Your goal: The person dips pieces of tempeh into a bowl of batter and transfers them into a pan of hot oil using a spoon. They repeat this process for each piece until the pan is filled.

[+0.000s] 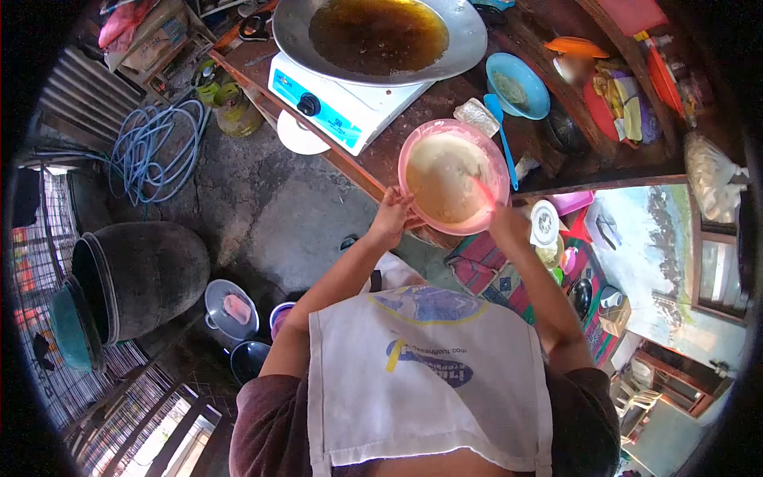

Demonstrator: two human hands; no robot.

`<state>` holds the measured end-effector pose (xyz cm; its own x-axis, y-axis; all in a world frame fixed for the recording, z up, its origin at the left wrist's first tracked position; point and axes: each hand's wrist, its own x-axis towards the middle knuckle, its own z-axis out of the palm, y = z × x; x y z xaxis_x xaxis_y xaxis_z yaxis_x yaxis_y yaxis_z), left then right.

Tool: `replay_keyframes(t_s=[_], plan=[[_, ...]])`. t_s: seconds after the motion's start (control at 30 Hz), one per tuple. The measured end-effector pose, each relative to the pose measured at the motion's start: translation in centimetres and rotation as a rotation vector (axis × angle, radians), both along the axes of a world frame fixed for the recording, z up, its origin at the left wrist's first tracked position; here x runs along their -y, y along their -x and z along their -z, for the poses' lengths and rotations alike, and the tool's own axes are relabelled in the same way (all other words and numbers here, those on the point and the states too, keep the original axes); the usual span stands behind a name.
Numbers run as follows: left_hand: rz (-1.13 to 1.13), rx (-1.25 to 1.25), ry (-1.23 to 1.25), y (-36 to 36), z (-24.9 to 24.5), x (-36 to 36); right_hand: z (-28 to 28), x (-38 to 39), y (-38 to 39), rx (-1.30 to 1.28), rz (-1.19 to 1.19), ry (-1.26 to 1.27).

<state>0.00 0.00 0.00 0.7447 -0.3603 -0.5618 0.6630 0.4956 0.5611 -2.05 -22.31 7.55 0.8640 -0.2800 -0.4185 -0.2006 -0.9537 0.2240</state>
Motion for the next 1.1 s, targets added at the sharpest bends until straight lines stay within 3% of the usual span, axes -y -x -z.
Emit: replay_keyframes(t_s=[0.07,0.17,0.33,0.4,0.43,0.5,0.63,0.77,0.83,0.9,0.97,1.03,1.1], plan=[[0.042,-0.033,-0.104,-0.3,-0.3,-0.3,-1.5,-0.8,2.0,0.092,-0.099,-0.19],[0.093,-0.014,-0.036,-1.8,-0.4,-1.1,-4.9,-2.5,-0.8,0.211,-0.137,-0.259],[0.157,0.024,-0.011,-2.1,-0.8,-2.3,0.7,-1.5,-9.2,0.414,-0.325,-0.152],[0.16,0.049,-0.008,-2.4,-0.6,-2.3,0.6,-4.2,-9.6,0.206,-0.668,-0.128],[0.145,0.039,-0.011,-2.3,-0.6,-2.2,0.6,-4.1,-9.2,0.206,-0.668,-0.135],[0.134,0.025,-0.009,-1.8,-0.7,-1.8,0.4,-2.8,-6.8,0.449,-1.067,-0.385],[0.109,-0.007,-0.022,-1.8,-1.6,-1.9,-6.7,-0.2,-2.6,0.04,-0.707,-0.256],[0.065,0.002,-0.075,-1.5,-1.6,-1.1,-1.3,1.8,0.5,0.059,-0.635,-0.24],[0.071,0.009,-0.078,-1.5,-0.4,-1.1,-0.6,0.8,0.2,0.292,-0.668,-0.392],[0.094,0.015,-0.092,-1.9,-0.2,-1.8,-1.9,0.3,-1.8,0.337,-0.749,-0.446],[0.072,0.03,-0.128,-2.0,-1.4,-2.7,-4.2,0.2,-5.3,0.167,-0.282,-0.582],[0.092,0.016,-0.113,-2.2,-1.3,-4.1,-1.4,2.3,-9.4,0.517,-0.25,-0.604],[0.091,-0.001,-0.096,-2.8,-1.5,-4.7,3.7,5.2,-14.2,0.603,-0.192,-0.546]])
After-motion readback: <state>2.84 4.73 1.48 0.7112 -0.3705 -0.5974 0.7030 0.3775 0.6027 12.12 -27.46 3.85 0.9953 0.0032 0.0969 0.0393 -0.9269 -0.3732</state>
